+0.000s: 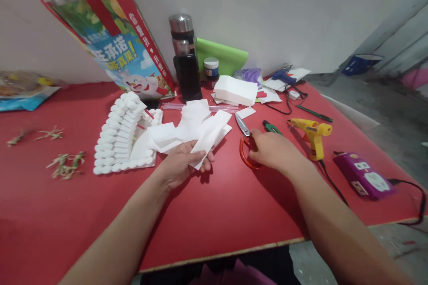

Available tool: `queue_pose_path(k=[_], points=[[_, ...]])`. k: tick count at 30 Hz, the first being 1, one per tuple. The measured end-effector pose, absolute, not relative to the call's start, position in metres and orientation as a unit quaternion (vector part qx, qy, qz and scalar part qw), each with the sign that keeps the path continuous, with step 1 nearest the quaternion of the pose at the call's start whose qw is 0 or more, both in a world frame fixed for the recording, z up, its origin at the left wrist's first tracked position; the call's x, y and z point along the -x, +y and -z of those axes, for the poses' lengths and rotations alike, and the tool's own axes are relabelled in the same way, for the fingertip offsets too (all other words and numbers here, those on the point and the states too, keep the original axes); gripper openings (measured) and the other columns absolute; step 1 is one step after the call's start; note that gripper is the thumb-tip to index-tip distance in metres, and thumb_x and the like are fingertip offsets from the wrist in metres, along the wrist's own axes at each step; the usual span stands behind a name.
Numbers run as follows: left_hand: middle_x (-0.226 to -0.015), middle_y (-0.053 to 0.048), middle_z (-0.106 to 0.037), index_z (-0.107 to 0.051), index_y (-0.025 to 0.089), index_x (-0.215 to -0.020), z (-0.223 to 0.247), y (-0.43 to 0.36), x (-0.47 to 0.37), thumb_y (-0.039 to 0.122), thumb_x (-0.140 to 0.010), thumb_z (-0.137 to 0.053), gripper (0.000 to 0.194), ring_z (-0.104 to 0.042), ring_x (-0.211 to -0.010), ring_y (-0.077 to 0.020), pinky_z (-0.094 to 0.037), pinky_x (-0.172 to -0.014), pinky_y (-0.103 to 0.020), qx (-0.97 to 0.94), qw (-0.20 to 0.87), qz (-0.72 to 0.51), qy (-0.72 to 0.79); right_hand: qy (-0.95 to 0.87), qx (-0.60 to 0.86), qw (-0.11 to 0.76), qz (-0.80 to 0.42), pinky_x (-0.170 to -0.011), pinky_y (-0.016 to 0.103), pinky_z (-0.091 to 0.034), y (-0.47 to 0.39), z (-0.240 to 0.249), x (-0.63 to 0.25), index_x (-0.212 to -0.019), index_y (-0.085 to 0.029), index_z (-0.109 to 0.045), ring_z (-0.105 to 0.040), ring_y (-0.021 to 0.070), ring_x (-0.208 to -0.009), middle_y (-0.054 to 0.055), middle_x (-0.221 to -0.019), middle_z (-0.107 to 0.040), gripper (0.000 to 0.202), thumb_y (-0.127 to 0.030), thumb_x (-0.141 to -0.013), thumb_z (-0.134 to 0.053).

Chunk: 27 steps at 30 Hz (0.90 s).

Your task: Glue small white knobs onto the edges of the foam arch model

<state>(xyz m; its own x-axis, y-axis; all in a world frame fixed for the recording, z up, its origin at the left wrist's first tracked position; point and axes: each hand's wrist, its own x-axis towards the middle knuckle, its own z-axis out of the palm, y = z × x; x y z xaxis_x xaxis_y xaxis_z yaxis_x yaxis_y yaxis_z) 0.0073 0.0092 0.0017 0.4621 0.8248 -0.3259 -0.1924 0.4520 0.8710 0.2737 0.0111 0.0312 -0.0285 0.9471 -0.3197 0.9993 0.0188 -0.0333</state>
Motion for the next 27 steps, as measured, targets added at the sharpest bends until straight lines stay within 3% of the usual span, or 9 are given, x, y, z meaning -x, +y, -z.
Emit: queue_pose_path(k=[5, 10, 13, 16, 19, 23, 27], points=[[-0.078, -0.008, -0.074, -0.074, 0.008, -0.096, 0.003, 0.009, -0.009, 0.027, -0.083, -0.087, 0.025, -0.059, -0.056, -0.0089, -0.047, -0.053, -0.019, -0.371, 0.759, -0.368, 0.388, 0.665, -0.727, 0.089, 0.145, -0.076, 0.038, -0.05, 0.015, -0.029, -0.258, -0.126, -0.009, -0.058, -0.076, 0.0389, -0.105, 0.025, -0.11, -0.077, 0.036, -0.025, -0.094, -0.063], [-0.075, -0.005, -0.071, -0.073, 0.01, -0.09, -0.002, 0.009, -0.011, 0.032, -0.083, -0.09, 0.029, -0.051, -0.051, -0.0047, -0.038, -0.046, -0.015, -0.364, 0.738, -0.402, 0.401, 0.645, -0.737, -0.026, 0.201, -0.077, 0.038, -0.053, 0.022, -0.029, -0.283, -0.118, -0.014, -0.059, -0.077, 0.0371, -0.104, 0.023, -0.109, -0.077, 0.022, -0.02, -0.097, -0.058], [-0.07, -0.002, -0.069, -0.074, 0.008, -0.093, -0.005, 0.01, -0.012, 0.031, -0.076, -0.095, 0.035, -0.044, -0.046, -0.001, -0.031, -0.042, -0.013, -0.355, 0.718, -0.431, 0.416, 0.612, -0.694, -0.141, 0.352, -0.069, 0.035, -0.055, 0.018, -0.038, -0.301, -0.119, -0.019, -0.055, -0.077, 0.0288, -0.078, 0.01, -0.085, -0.075, 0.024, -0.028, -0.098, -0.062], [-0.069, -0.001, -0.07, -0.074, 0.008, -0.093, -0.006, 0.012, -0.012, 0.032, -0.073, -0.097, 0.039, -0.041, -0.042, 0.0004, -0.028, -0.04, -0.011, -0.338, 0.699, -0.462, 0.428, 0.637, -0.584, -0.212, 0.457, -0.075, 0.036, -0.058, 0.011, -0.049, -0.314, -0.121, -0.024, -0.054, -0.076, 0.0273, -0.085, 0.006, -0.092, -0.073, 0.044, -0.047, -0.092, -0.076], [-0.067, 0.0, -0.069, -0.075, 0.007, -0.097, -0.008, 0.011, -0.012, 0.034, -0.073, -0.096, 0.042, -0.039, -0.04, 0.0009, -0.026, -0.037, -0.011, -0.321, 0.692, -0.485, 0.427, 0.703, -0.469, -0.203, 0.494, -0.085, 0.038, -0.056, 0.007, -0.053, -0.319, -0.128, -0.025, -0.053, -0.071, 0.0282, -0.099, 0.007, -0.104, -0.07, 0.065, -0.061, -0.083, -0.083], [-0.064, 0.0, -0.069, -0.074, 0.008, -0.097, -0.012, 0.009, -0.014, 0.036, -0.073, -0.095, 0.042, -0.039, -0.038, 0.0005, -0.026, -0.036, -0.011, -0.314, 0.682, -0.507, 0.423, 0.729, -0.427, -0.142, 0.516, -0.076, 0.036, -0.051, 0.003, -0.052, -0.317, -0.126, -0.024, -0.057, -0.065, 0.0238, -0.088, 0.006, -0.101, -0.07, 0.059, -0.069, -0.09, -0.073], [-0.063, 0.0, -0.069, -0.071, 0.011, -0.09, -0.017, 0.005, -0.019, 0.037, -0.073, -0.095, 0.039, -0.042, -0.039, -0.0011, -0.024, -0.035, -0.011, -0.332, 0.677, -0.507, 0.418, 0.729, -0.428, -0.112, 0.522, -0.068, 0.033, -0.046, 0.001, -0.052, -0.307, -0.126, -0.024, -0.06, -0.061, 0.0206, -0.08, 0.004, -0.097, -0.07, 0.058, -0.066, -0.09, -0.074]])
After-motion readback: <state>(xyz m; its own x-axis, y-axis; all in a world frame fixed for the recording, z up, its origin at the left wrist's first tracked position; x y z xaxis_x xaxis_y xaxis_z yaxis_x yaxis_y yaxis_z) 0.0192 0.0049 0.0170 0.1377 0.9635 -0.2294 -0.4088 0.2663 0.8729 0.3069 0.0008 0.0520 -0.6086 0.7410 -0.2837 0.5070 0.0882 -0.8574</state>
